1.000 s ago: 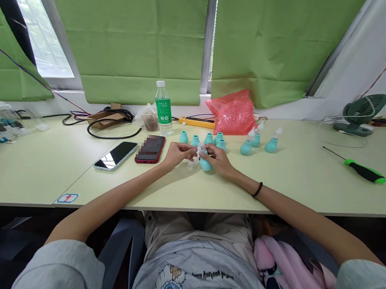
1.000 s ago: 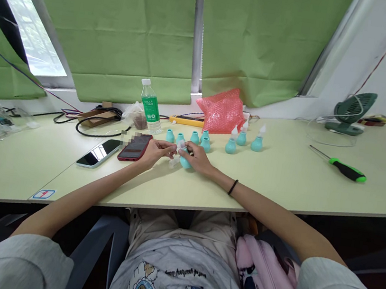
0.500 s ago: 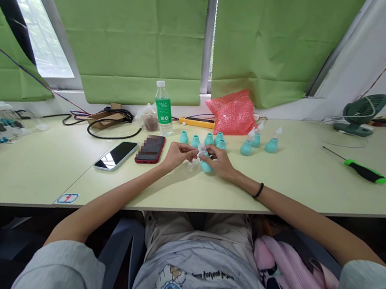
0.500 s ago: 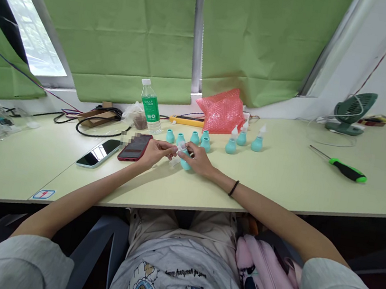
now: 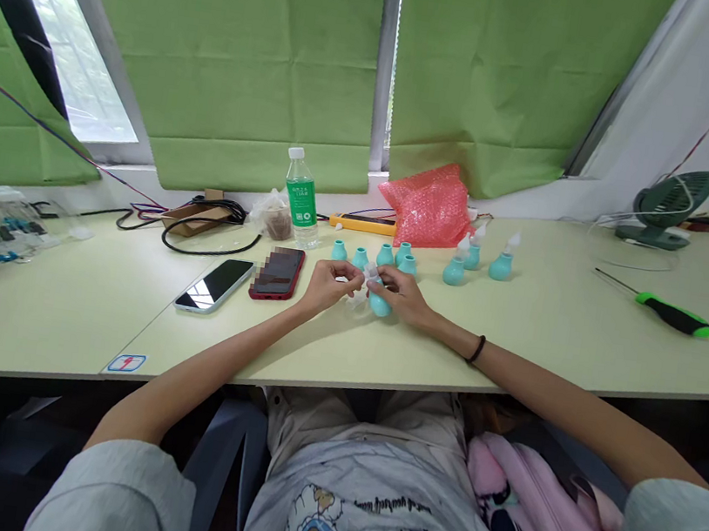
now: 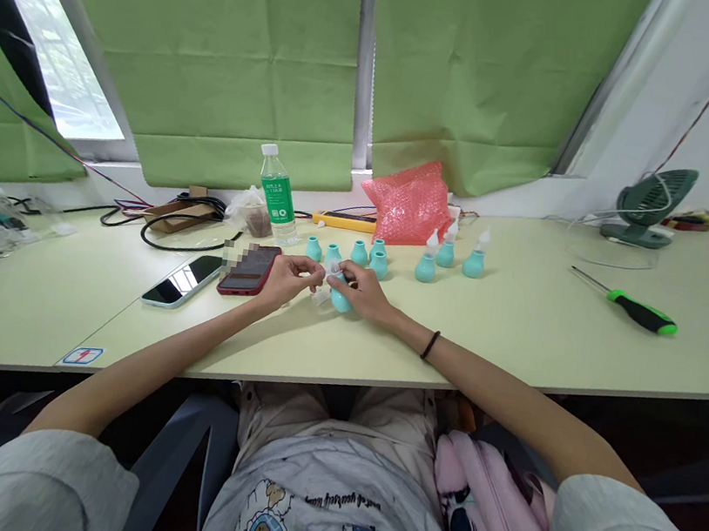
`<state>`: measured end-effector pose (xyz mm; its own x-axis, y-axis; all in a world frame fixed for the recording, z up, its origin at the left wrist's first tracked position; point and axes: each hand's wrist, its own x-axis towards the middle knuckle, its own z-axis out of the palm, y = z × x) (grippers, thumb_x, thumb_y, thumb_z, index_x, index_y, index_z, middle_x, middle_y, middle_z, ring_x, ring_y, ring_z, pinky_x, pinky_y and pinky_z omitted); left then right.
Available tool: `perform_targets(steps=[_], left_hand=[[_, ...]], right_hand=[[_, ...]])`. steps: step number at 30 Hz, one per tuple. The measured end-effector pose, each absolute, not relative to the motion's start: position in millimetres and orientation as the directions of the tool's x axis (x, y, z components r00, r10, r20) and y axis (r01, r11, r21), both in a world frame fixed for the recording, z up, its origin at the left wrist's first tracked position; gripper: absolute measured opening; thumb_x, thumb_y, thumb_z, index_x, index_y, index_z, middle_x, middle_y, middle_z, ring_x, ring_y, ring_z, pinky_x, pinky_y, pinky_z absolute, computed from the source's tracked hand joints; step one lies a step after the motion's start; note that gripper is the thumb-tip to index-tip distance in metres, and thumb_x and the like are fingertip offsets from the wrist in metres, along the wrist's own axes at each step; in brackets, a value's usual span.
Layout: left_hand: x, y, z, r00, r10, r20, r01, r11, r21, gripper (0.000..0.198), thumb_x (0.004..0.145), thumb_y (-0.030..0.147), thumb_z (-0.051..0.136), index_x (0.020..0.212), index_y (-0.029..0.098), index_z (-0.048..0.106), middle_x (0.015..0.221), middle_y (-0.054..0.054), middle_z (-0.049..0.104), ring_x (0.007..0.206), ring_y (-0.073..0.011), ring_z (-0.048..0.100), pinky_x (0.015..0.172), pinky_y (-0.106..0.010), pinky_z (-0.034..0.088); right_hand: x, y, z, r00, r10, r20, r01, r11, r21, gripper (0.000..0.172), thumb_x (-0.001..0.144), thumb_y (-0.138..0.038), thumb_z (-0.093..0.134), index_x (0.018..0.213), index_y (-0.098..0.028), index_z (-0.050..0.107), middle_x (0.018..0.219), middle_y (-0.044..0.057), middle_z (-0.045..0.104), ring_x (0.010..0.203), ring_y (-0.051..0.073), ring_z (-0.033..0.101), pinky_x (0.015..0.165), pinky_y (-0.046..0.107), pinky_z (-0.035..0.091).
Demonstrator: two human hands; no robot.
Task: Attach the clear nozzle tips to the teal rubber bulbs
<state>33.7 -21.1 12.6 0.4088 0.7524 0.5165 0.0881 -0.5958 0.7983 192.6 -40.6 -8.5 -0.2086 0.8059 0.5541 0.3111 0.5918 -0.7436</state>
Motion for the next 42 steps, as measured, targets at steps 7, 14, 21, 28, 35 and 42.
perform_targets(steps=[7, 14, 21, 28, 35, 42], left_hand=[[36.1, -21.8, 6.1, 0.28, 0.777, 0.564, 0.067, -0.602, 0.796, 0.027, 0.06, 0.035, 0.059, 0.071, 0.01, 0.063, 0.067, -0.005, 0.061, 0.053, -0.0111, 0.054, 0.047, -0.022, 0.047], [38.2, -19.0, 3.7, 0.24, 0.86, 0.45, -0.052, -0.451, 0.891, 0.032, 0.054, 0.036, 0.065, 0.07, 0.009, 0.064, 0.066, -0.006, 0.063, 0.055, -0.0131, 0.057, 0.055, -0.028, 0.05], [34.5, -18.9, 10.4, 0.383, 0.86, 0.337, -0.084, -0.331, 0.94, 0.031, 0.055, 0.035, 0.065, 0.071, 0.008, 0.066, 0.065, -0.006, 0.063, 0.056, -0.0117, 0.055, 0.063, -0.029, 0.049], [34.7, -22.7, 13.3, 0.405, 0.861, 0.309, -0.067, -0.309, 0.949, 0.032, 0.056, 0.035, 0.064, 0.072, 0.008, 0.066, 0.066, -0.007, 0.063, 0.056, -0.0128, 0.056, 0.066, -0.031, 0.049], [37.3, -25.8, 12.5, 0.314, 0.898, 0.308, -0.025, -0.317, 0.948, 0.031, 0.056, 0.034, 0.064, 0.071, 0.007, 0.066, 0.063, -0.008, 0.063, 0.053, -0.0109, 0.053, 0.059, -0.028, 0.048], [34.9, -23.8, 11.1, 0.38, 0.821, 0.427, 0.035, -0.474, 0.88, 0.027, 0.06, 0.035, 0.059, 0.065, 0.009, 0.064, 0.058, -0.005, 0.06, 0.047, -0.0088, 0.049, 0.048, -0.023, 0.043]], right_hand=[[192.8, -40.5, -6.3, -0.197, 0.803, 0.563, 0.295, 0.596, -0.747, 0.028, 0.069, -0.042, 0.049, 0.081, -0.017, 0.053, 0.061, -0.002, 0.052, 0.058, 0.011, 0.049, 0.048, 0.021, 0.034], [192.5, -42.5, -5.7, -0.204, 0.796, 0.57, 0.301, 0.605, -0.737, 0.027, 0.07, -0.042, 0.049, 0.082, -0.017, 0.052, 0.062, -0.002, 0.052, 0.058, 0.011, 0.049, 0.049, 0.021, 0.035], [193.8, -39.8, -8.5, -0.21, 0.789, 0.577, 0.323, 0.613, -0.721, 0.028, 0.07, -0.041, 0.049, 0.083, -0.017, 0.053, 0.064, -0.001, 0.052, 0.058, 0.011, 0.049, 0.05, 0.021, 0.034], [195.6, -38.2, -10.5, -0.196, 0.768, 0.609, 0.418, 0.628, -0.657, 0.029, 0.07, -0.041, 0.049, 0.085, -0.017, 0.053, 0.065, -0.001, 0.053, 0.058, 0.011, 0.048, 0.051, 0.021, 0.034], [195.7, -36.9, -11.8, -0.199, 0.732, 0.651, 0.513, 0.644, -0.567, 0.027, 0.072, -0.038, 0.047, 0.087, -0.016, 0.052, 0.066, 0.0, 0.053, 0.057, 0.01, 0.046, 0.052, 0.022, 0.034], [196.4, -36.4, -13.4, -0.208, 0.723, 0.659, 0.542, 0.646, -0.538, 0.026, 0.072, -0.036, 0.046, 0.088, -0.016, 0.052, 0.063, -0.002, 0.05, 0.055, 0.009, 0.043, 0.052, 0.021, 0.033]])
